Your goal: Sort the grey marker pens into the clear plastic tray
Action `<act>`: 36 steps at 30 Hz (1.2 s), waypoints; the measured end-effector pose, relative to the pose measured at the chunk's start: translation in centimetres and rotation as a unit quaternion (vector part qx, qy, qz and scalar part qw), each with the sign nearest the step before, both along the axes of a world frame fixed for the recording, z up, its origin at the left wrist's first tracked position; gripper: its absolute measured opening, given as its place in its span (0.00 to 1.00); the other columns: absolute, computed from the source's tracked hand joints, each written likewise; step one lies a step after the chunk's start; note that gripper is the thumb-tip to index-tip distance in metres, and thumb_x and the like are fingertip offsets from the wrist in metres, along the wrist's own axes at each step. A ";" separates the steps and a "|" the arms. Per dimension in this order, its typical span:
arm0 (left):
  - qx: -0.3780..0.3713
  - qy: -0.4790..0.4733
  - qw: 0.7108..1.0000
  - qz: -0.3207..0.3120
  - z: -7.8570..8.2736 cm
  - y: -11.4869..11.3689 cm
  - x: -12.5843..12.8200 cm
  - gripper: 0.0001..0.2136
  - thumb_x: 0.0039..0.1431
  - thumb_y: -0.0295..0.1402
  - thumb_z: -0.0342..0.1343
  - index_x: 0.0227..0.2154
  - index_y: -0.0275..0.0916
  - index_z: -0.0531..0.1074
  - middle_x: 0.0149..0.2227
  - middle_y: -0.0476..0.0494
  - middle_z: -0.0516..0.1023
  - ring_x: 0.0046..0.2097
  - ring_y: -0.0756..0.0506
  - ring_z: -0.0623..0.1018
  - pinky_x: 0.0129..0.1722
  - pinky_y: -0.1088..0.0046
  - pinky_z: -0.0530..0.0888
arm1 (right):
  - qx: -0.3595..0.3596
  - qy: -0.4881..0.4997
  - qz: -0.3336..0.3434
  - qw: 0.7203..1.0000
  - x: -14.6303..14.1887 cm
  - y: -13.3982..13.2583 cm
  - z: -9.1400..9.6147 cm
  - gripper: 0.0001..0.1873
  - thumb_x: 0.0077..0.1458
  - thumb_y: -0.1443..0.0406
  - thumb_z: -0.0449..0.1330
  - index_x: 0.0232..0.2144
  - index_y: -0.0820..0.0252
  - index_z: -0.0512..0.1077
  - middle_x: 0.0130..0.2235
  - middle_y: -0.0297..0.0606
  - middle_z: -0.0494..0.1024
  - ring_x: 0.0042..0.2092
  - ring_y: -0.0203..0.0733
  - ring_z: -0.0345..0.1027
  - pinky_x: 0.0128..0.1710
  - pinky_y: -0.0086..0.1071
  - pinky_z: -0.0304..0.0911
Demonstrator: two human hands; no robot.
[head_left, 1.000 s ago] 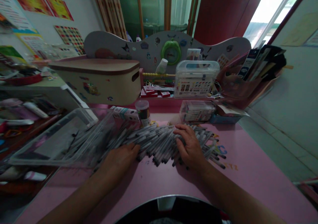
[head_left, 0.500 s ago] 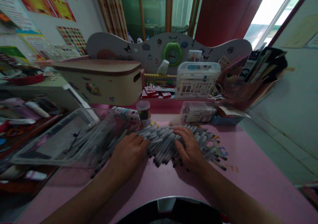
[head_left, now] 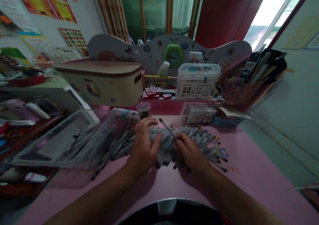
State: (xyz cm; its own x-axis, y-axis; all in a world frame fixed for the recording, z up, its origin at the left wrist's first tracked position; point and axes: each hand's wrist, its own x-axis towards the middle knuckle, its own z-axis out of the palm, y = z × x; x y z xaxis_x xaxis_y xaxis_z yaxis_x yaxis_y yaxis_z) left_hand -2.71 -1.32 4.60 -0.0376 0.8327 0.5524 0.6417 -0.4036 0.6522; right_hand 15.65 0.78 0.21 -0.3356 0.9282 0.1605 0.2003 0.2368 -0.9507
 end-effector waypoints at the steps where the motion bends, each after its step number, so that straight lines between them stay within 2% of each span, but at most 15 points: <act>1: -0.047 -0.103 0.993 -0.008 -0.2 0.2 0.2 0.13 0.60 0.31 0.53 0.48 0.40 0.65 0.50 0.38 0.71 0.54 0.41 0.70 0.55 0.59 0.65 | -0.049 0.043 0.011 0.998 0.0 0.1 -0.1 0.10 0.63 0.61 0.51 0.31 0.58 0.67 0.26 0.31 0.69 0.27 0.36 0.63 0.27 0.29 0.60; 3: -0.150 -0.275 0.947 -0.065 -0.8 0.5 0.6 0.14 0.58 0.35 0.57 0.46 0.40 0.66 0.47 0.40 0.73 0.49 0.44 0.73 0.50 0.65 0.69 | -0.128 0.117 0.042 0.984 -0.1 0.3 -0.4 0.10 0.61 0.59 0.54 0.31 0.58 0.68 0.27 0.31 0.69 0.25 0.34 0.61 0.25 0.27 0.59; 5: -0.241 -0.373 0.884 -0.144 -1.4 0.8 1.0 0.14 0.55 0.38 0.60 0.43 0.39 0.69 0.42 0.42 0.76 0.43 0.45 0.76 0.44 0.70 0.72 | -0.173 0.156 0.067 0.970 -0.2 0.4 -0.7 0.10 0.58 0.58 0.57 0.32 0.59 0.69 0.26 0.31 0.69 0.24 0.33 0.59 0.23 0.26 0.57; 7: -0.296 -0.423 0.837 -0.183 -2.0 1.0 1.1 0.15 0.53 0.41 0.62 0.39 0.38 0.73 0.35 0.44 0.77 0.35 0.47 0.77 0.36 0.72 0.73 | -0.193 0.162 0.091 0.963 -0.3 0.3 -0.8 0.10 0.56 0.57 0.59 0.31 0.59 0.70 0.24 0.29 0.68 0.23 0.32 0.57 0.23 0.25 0.56; 10: -0.319 -0.466 0.805 -0.183 -3.0 1.1 0.9 0.13 0.51 0.40 0.65 0.36 0.39 0.74 0.28 0.47 0.77 0.28 0.48 0.77 0.30 0.73 0.73 | -0.183 0.144 0.122 0.965 -0.4 0.0 -0.8 0.12 0.58 0.56 0.58 0.31 0.59 0.71 0.26 0.30 0.69 0.27 0.34 0.61 0.28 0.27 0.60; 13: -0.300 -0.467 0.813 -0.176 -3.6 1.2 0.5 0.11 0.50 0.37 0.66 0.34 0.39 0.76 0.30 0.47 0.78 0.29 0.49 0.77 0.31 0.73 0.74 | -0.128 0.090 0.130 0.979 -0.3 -0.2 -0.5 0.17 0.62 0.53 0.54 0.30 0.60 0.70 0.30 0.34 0.71 0.32 0.38 0.63 0.33 0.30 0.61; 17: -0.271 -0.453 0.835 -0.155 -3.8 1.2 0.4 0.06 0.50 0.34 0.66 0.30 0.38 0.77 0.30 0.46 0.78 0.31 0.49 0.76 0.34 0.75 0.73 | -0.066 0.033 0.141 0.987 0.0 -0.1 -0.1 0.20 0.63 0.51 0.52 0.29 0.60 0.69 0.28 0.33 0.67 0.31 0.38 0.60 0.32 0.30 0.58; 24: -0.258 -0.423 0.857 -0.145 -3.3 0.7 0.7 0.06 0.52 0.34 0.64 0.30 0.38 0.77 0.29 0.47 0.78 0.32 0.49 0.75 0.35 0.75 0.72 | -0.026 0.002 0.128 0.991 0.1 -0.3 0.9 0.20 0.63 0.52 0.51 0.26 0.58 0.67 0.26 0.31 0.63 0.29 0.37 0.56 0.31 0.31 0.54; 26: -0.254 -0.420 0.859 -0.144 -3.3 0.6 0.7 0.05 0.53 0.34 0.64 0.30 0.38 0.77 0.29 0.47 0.78 0.32 0.49 0.75 0.35 0.75 0.72 | -0.031 0.004 0.128 0.991 0.0 -0.3 1.0 0.20 0.62 0.52 0.51 0.26 0.58 0.68 0.25 0.31 0.63 0.28 0.37 0.55 0.30 0.30 0.53; 28: -0.263 -0.433 0.849 -0.153 -3.4 0.7 0.8 0.05 0.53 0.34 0.64 0.31 0.38 0.76 0.28 0.48 0.77 0.31 0.50 0.75 0.35 0.75 0.72 | -0.052 0.011 0.136 0.989 0.0 -0.3 0.9 0.20 0.62 0.51 0.51 0.28 0.59 0.68 0.26 0.31 0.63 0.29 0.37 0.56 0.31 0.30 0.54; 33: -0.268 -0.484 0.817 -0.164 -3.5 1.0 0.5 0.09 0.50 0.35 0.66 0.33 0.39 0.75 0.33 0.46 0.81 0.35 0.48 0.78 0.38 0.74 0.74 | -0.176 0.057 0.137 0.973 0.1 -0.1 0.1 0.16 0.60 0.51 0.55 0.31 0.57 0.62 0.24 0.27 0.59 0.24 0.33 0.50 0.25 0.27 0.50; 36: -0.263 -0.490 0.815 -0.164 -3.6 1.3 0.2 0.09 0.51 0.36 0.65 0.33 0.38 0.76 0.34 0.45 0.82 0.37 0.47 0.79 0.40 0.72 0.75 | -0.164 0.035 0.137 0.976 0.4 -0.1 0.1 0.12 0.60 0.56 0.54 0.30 0.57 0.61 0.23 0.26 0.59 0.23 0.33 0.50 0.24 0.27 0.50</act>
State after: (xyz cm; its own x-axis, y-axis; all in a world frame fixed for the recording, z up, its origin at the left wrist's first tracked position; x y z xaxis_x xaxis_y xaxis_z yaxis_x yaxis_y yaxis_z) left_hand -2.53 -0.06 1.01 0.0263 0.9986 -0.0459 -0.3763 0.0524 0.9250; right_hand 16.00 0.68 0.30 -0.5777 0.8102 -0.0993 0.1034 -0.0480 -0.9935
